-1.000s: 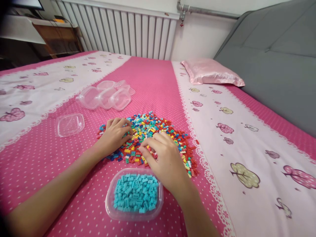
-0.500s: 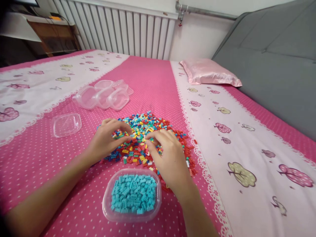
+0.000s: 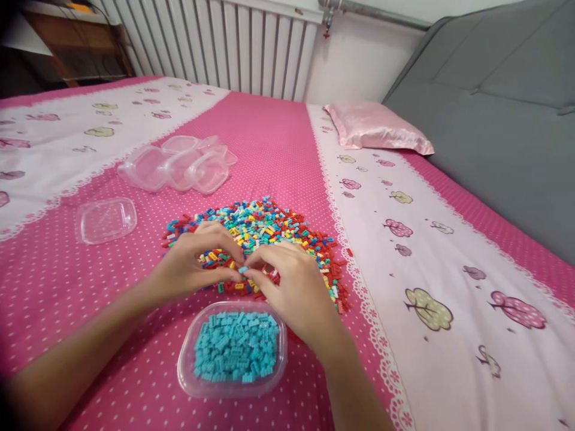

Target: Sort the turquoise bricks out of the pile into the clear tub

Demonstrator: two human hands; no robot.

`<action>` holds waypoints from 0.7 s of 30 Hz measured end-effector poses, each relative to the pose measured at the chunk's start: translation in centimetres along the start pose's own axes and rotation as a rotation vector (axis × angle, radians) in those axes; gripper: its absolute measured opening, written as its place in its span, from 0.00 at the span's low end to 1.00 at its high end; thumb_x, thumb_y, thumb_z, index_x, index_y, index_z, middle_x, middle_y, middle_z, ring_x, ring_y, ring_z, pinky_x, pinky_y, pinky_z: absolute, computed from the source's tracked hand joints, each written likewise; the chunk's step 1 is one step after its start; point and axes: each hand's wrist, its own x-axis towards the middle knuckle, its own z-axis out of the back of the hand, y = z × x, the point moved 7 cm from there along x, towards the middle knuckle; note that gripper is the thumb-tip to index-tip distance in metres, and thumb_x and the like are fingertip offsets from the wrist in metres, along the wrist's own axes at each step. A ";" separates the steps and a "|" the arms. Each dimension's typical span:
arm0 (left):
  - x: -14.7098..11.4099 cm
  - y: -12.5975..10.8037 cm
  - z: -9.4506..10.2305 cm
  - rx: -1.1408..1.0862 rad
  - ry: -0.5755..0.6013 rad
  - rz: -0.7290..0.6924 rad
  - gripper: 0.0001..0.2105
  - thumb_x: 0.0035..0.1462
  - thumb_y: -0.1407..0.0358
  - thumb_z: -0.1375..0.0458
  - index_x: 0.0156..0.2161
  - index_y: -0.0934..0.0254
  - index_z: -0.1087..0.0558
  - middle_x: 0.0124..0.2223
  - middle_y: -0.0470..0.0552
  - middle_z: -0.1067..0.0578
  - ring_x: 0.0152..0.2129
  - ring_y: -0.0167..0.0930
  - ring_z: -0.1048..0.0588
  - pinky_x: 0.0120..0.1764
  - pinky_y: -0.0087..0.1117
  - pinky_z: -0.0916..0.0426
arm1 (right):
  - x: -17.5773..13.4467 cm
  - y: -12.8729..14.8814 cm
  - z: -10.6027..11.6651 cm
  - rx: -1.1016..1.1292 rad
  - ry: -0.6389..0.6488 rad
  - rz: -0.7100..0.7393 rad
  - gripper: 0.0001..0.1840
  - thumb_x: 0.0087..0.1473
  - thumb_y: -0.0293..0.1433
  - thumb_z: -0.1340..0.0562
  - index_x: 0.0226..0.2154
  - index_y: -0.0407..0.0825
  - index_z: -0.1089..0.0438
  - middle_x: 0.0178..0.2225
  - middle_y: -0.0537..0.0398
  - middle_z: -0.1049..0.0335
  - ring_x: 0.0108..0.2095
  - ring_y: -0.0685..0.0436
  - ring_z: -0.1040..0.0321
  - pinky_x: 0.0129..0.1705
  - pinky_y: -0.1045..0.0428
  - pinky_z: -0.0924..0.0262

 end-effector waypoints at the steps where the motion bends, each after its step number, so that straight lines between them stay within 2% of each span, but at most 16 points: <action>1: 0.0 0.1 0.1 0.041 0.016 -0.008 0.14 0.59 0.49 0.36 0.38 0.59 0.22 0.36 0.45 0.19 0.36 0.32 0.24 0.48 0.37 0.38 | -0.1 -0.2 0.1 -0.012 0.036 -0.026 0.05 0.59 0.25 0.33 0.34 0.51 0.25 0.33 0.60 0.23 0.36 0.45 0.28 0.41 0.49 0.39; 4: 0.1 0.8 0.8 0.132 -0.001 0.036 0.15 0.62 0.49 0.39 0.38 0.58 0.22 0.38 0.45 0.19 0.38 0.33 0.25 0.46 0.37 0.39 | -0.8 -0.6 0.5 -0.037 0.193 -0.077 0.06 0.59 0.26 0.33 0.32 0.51 0.25 0.33 0.59 0.24 0.37 0.45 0.29 0.41 0.50 0.40; 7: 0.2 1.4 1.2 0.161 -0.021 0.081 0.12 0.65 0.53 0.41 0.37 0.59 0.23 0.37 0.45 0.19 0.37 0.33 0.26 0.44 0.36 0.39 | -2.3 0.2 0.5 -0.032 0.362 -0.039 0.06 0.58 0.26 0.31 0.31 0.53 0.25 0.33 0.60 0.26 0.38 0.46 0.31 0.41 0.51 0.42; 12: 0.4 1.0 0.8 0.174 0.005 0.060 0.11 0.66 0.55 0.42 0.37 0.59 0.23 0.37 0.45 0.19 0.37 0.33 0.26 0.46 0.36 0.40 | -4.4 1.6 -1.4 -0.080 0.579 0.043 0.09 0.54 0.23 0.29 0.30 0.54 0.23 0.34 0.61 0.28 0.38 0.47 0.32 0.39 0.52 0.45; 16: 0.4 0.9 0.6 0.182 0.006 0.051 0.12 0.66 0.54 0.42 0.37 0.59 0.23 0.37 0.45 0.19 0.36 0.33 0.26 0.47 0.37 0.41 | -4.7 1.7 -2.8 -0.096 0.652 0.025 0.09 0.53 0.24 0.28 0.29 0.54 0.22 0.34 0.61 0.26 0.39 0.47 0.32 0.41 0.51 0.46; 21: 0.4 1.2 0.6 0.187 0.023 0.073 0.13 0.66 0.53 0.43 0.37 0.58 0.23 0.37 0.45 0.18 0.36 0.33 0.25 0.47 0.37 0.41 | -4.3 1.8 -2.9 -0.123 0.639 0.014 0.06 0.53 0.26 0.27 0.29 0.53 0.22 0.33 0.60 0.27 0.39 0.46 0.32 0.41 0.50 0.47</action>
